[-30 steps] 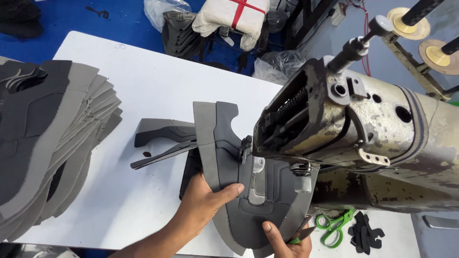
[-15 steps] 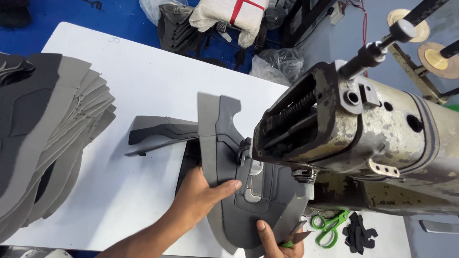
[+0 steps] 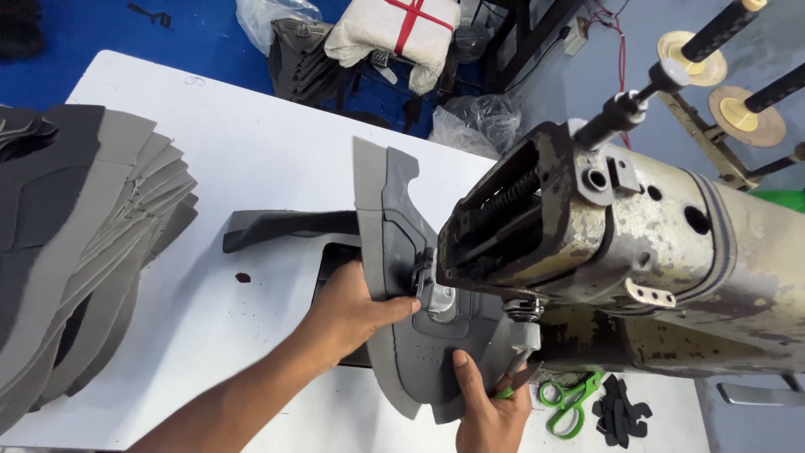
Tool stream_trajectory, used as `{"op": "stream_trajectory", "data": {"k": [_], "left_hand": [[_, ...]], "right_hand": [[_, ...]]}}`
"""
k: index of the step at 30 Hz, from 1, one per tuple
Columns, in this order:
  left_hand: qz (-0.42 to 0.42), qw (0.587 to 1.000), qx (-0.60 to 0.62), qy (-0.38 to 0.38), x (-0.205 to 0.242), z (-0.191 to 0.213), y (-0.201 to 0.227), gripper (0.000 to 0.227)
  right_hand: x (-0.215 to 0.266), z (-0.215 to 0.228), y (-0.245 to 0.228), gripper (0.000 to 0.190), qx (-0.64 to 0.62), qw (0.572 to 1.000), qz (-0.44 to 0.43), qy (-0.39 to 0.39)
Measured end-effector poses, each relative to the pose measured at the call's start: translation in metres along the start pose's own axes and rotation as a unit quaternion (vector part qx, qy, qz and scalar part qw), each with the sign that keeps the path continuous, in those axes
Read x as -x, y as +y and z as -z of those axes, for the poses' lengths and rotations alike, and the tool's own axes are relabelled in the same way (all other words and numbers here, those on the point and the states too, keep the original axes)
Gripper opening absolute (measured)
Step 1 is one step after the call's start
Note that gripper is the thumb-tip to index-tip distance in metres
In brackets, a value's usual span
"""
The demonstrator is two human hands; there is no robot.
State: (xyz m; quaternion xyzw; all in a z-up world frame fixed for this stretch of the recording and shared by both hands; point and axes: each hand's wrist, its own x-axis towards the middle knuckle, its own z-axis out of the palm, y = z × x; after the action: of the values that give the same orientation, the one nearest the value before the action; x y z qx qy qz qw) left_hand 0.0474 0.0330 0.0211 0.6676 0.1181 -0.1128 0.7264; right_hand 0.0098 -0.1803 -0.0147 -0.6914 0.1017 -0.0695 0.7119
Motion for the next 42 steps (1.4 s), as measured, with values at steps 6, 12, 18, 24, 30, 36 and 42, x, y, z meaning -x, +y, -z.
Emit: {"op": "stream_trajectory", "data": {"k": [6, 12, 18, 24, 30, 36, 42], "left_hand": [[0.000, 0.999, 0.022, -0.026, -0.005, 0.009, 0.007, 0.036], [0.006, 0.997, -0.040, -0.064, -0.015, 0.018, 0.018, 0.040], [0.013, 0.878, -0.479, -0.015, 0.025, 0.019, 0.054, 0.040], [-0.423, 0.582, -0.626, 0.300, 0.029, 0.051, 0.078, 0.035], [-0.044, 0.701, -0.708, 0.075, -0.009, 0.056, 0.069, 0.027], [-0.045, 0.953, -0.300, 0.010, -0.063, 0.080, -0.031, 0.029], [-0.139, 0.985, -0.051, 0.090, -0.009, 0.087, -0.021, 0.041]], "right_hand": [[-0.003, 0.044, 0.078, 0.042, -0.144, 0.988, -0.043, 0.015], [0.010, 0.077, 0.160, 0.059, -0.038, 0.972, -0.228, -0.052], [0.029, 0.095, 0.241, 0.075, 0.123, 0.969, -0.153, -0.151], [0.029, 0.076, 0.202, 0.093, 0.046, 0.969, -0.191, -0.150], [0.025, 0.073, 0.205, 0.076, 0.105, 0.961, -0.215, -0.140], [0.030, 0.055, 0.171, 0.045, 0.126, 0.960, -0.214, -0.126], [0.031, 0.052, 0.175, 0.036, 0.123, 0.956, -0.234, -0.129]]}}
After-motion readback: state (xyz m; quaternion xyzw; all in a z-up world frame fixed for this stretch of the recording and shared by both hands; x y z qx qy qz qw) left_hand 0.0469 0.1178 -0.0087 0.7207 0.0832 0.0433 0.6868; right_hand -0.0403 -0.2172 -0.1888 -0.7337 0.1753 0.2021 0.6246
